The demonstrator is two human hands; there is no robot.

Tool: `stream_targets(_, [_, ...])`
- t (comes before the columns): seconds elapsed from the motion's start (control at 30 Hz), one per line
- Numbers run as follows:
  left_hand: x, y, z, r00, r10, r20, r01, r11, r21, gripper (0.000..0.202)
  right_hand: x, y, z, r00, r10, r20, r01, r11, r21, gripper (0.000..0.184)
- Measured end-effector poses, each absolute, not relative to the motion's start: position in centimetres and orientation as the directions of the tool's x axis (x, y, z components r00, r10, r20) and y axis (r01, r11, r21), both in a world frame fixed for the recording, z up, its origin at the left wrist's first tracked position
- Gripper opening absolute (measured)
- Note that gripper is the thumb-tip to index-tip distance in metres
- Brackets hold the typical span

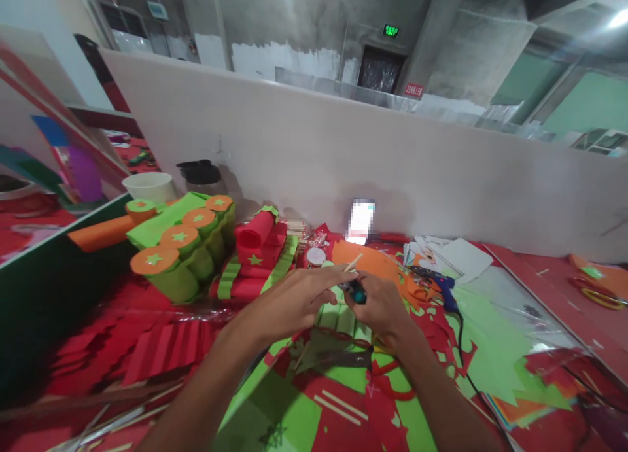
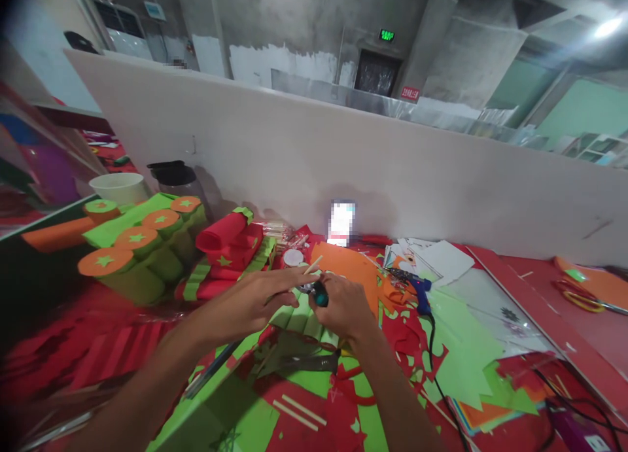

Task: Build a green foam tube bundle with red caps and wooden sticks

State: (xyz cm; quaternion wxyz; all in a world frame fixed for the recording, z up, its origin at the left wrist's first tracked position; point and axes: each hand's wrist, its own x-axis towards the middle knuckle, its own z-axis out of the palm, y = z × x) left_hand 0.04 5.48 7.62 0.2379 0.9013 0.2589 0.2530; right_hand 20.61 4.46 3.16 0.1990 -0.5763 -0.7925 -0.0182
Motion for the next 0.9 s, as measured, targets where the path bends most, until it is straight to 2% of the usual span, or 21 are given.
stream_targets(0.17, [0.1, 5.7, 7.1, 0.712, 0.612, 0.344, 0.335, -0.726, 0.6, 0.068, 20.6, 4.4, 3.7, -0.268, 0.917, 0.294, 0.899, 0.348, -0.265, 0.021])
stream_targets(0.4, [-0.1, 6.1, 6.5, 0.657, 0.684, 0.318, 0.304, -0.626, 0.718, 0.057, 21.0, 3.9, 5.4, -0.41, 0.894, 0.18, 0.806, 0.448, -0.387, 0.025])
stream_targets(0.53, [-0.1, 6.0, 6.6, 0.648, 0.699, 0.303, 0.284, -0.591, 0.755, 0.058, 21.5, 4.1, 5.7, -0.44, 0.886, 0.149, 0.774, 0.458, -0.438, 0.03])
stream_targets(0.67, [-0.1, 5.8, 6.9, 0.643, 0.702, 0.305, 0.275, -0.584, 0.763, 0.059, 21.8, 4.1, 5.8, -0.44, 0.886, 0.15, 0.778, 0.459, -0.428, 0.038])
stream_targets(0.9, [-0.1, 5.8, 7.2, 0.671, 0.663, 0.331, 0.228, -0.61, 0.759, 0.066, 21.7, 4.5, 5.5, -0.423, 0.89, 0.169, 0.815, 0.455, -0.359, 0.041])
